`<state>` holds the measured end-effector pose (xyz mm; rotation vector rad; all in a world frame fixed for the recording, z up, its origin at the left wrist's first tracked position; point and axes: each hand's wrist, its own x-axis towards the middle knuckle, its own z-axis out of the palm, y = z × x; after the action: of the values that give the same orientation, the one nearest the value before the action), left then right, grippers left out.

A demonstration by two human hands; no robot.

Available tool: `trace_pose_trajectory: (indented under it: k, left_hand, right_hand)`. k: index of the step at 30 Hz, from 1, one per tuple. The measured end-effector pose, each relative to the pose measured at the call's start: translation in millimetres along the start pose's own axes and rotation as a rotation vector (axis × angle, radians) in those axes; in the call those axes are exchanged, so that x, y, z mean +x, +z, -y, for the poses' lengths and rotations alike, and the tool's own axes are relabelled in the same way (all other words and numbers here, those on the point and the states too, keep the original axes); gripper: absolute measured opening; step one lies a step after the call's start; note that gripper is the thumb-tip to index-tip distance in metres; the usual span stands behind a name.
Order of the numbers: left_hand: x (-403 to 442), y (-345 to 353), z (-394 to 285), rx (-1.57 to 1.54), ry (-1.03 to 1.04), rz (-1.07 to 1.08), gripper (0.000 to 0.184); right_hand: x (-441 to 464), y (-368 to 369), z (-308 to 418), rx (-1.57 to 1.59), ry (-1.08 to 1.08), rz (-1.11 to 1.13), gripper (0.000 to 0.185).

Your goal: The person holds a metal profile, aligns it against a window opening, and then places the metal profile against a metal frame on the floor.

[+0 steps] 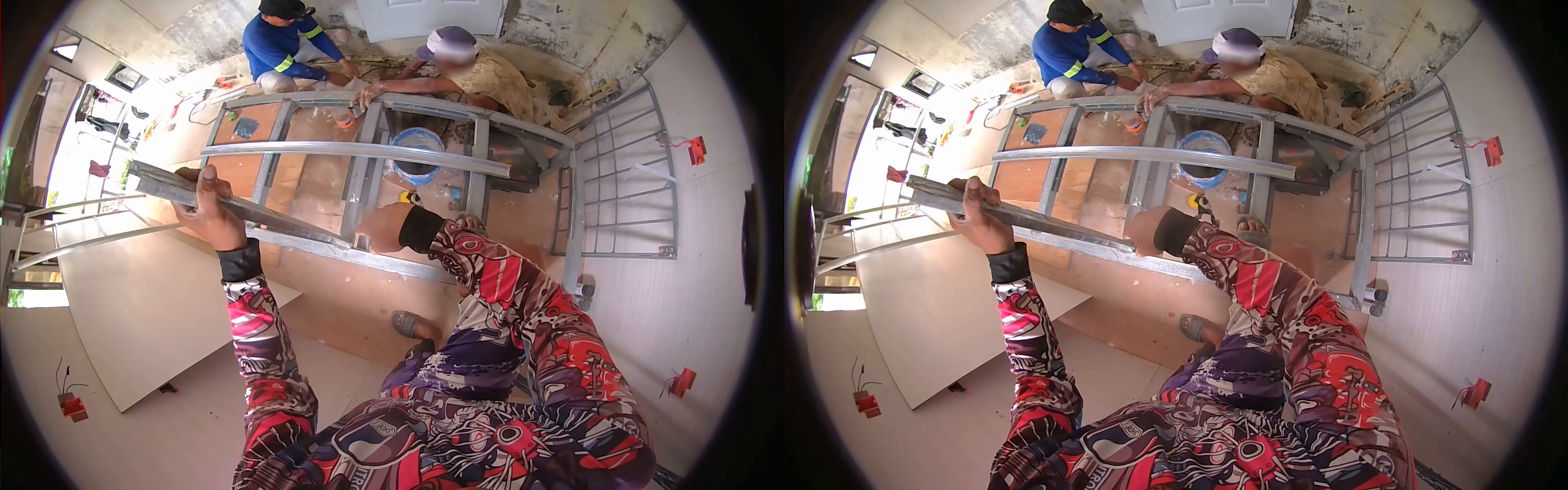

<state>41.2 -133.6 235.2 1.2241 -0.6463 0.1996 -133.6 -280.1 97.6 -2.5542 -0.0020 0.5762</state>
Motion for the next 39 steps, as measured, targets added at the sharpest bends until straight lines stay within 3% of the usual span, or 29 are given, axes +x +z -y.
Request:
trace_pose_trajectory:
  k: [28, 31, 34, 37, 39]
  left_hand:
    - [1.8, 1.3, 0.2, -0.01, 0.004, -0.007, 0.029]
    - [1.5, -0.5, -1.1, 0.02, -0.011, 0.006, 0.027]
    - [0.9, -1.2, -0.1, 0.0, -0.009, -0.003, 0.028]
    - [1.2, -0.3, 0.6, -0.009, 0.001, -0.014, 0.028]
    - [0.6, 0.5, 0.3, -0.008, 0.001, -0.01, 0.028]
  right_hand:
    - [2.1, -0.9, 0.4, -0.033, -0.006, 0.018, 0.054]
    - [-0.8, 1.0, 2.2, -0.017, 0.016, -0.062, 0.041]
    - [-0.9, -2.9, 1.4, -0.028, 0.006, 0.02, 0.053]
    - [0.0, -2.3, 0.5, -0.032, 0.009, 0.021, 0.053]
    - [0.0, 2.7, 0.2, -0.039, 0.008, -0.047, 0.041]
